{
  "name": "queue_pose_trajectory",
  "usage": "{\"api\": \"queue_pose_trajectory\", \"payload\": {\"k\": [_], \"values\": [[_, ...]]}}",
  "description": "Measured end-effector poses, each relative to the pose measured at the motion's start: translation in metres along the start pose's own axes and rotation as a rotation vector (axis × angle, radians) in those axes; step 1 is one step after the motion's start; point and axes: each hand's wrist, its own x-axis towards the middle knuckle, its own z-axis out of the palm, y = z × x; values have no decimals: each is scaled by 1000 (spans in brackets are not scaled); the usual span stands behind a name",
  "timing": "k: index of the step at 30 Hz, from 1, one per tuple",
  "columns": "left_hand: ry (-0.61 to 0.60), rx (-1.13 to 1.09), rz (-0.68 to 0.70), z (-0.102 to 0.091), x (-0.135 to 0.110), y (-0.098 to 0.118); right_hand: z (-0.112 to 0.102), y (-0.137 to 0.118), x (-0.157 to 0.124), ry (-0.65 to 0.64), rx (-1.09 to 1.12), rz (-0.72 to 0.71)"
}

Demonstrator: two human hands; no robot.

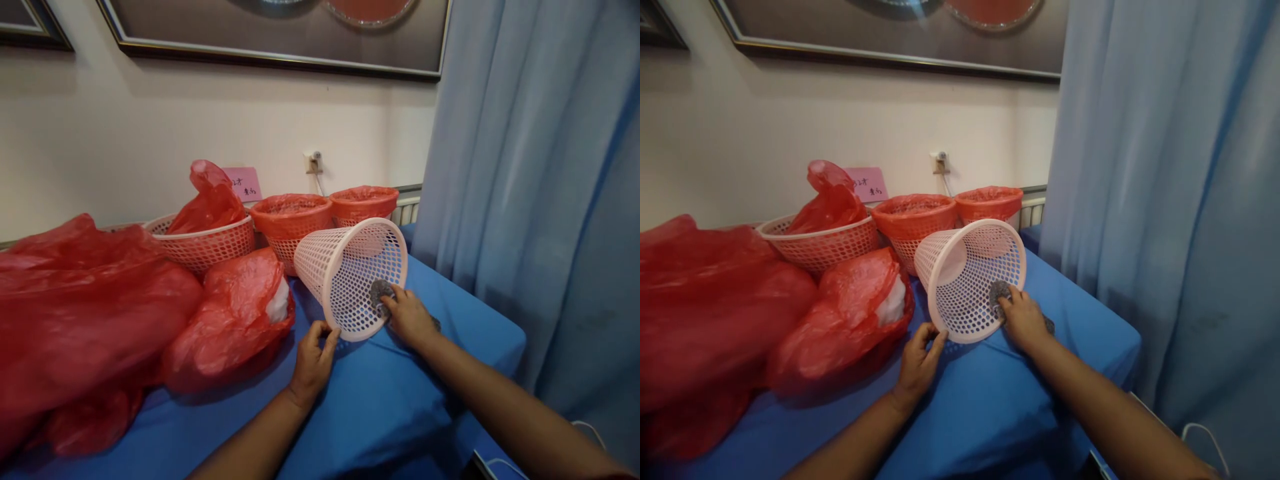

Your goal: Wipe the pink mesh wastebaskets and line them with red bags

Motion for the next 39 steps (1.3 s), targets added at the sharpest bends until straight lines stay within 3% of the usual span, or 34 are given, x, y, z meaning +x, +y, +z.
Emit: {"api": "queue_pose_trajectory", "payload": {"k": [6,8,10,13,15,17,21,24,27,31,34,37,39], "values": [[-344,-87,-70,10,-3,-15,19,-43,-18,-91,471,-260],[-305,-99,-63,8,-4,-16,17,-39,-16,-111,493,-327],[-212,-68,-16,4,-5,-13,10,-22,-9,-130,367,-318],[-113,24,54,0,-5,-4,-1,6,2,-83,64,-124],[-89,45,74,2,-4,0,-3,10,3,-39,-34,-31],[-100,33,68,4,-4,0,0,-2,-3,-36,24,-68],[-156,0,-3,6,-5,-8,11,-40,-22,-94,424,-227],[-163,-8,-41,2,-7,-11,9,-44,-24,-146,555,-309],[-75,14,24,-4,-6,-7,-1,-17,-11,-208,334,-296],[34,40,90,-6,-4,1,-9,16,4,-138,-18,-65],[-129,24,54,1,-6,-1,-3,10,-2,-126,38,-88],[-346,49,20,9,-8,-9,6,-14,-16,-155,274,-213],[-395,66,15,12,-9,-13,10,-28,-23,-170,416,-261]]}}
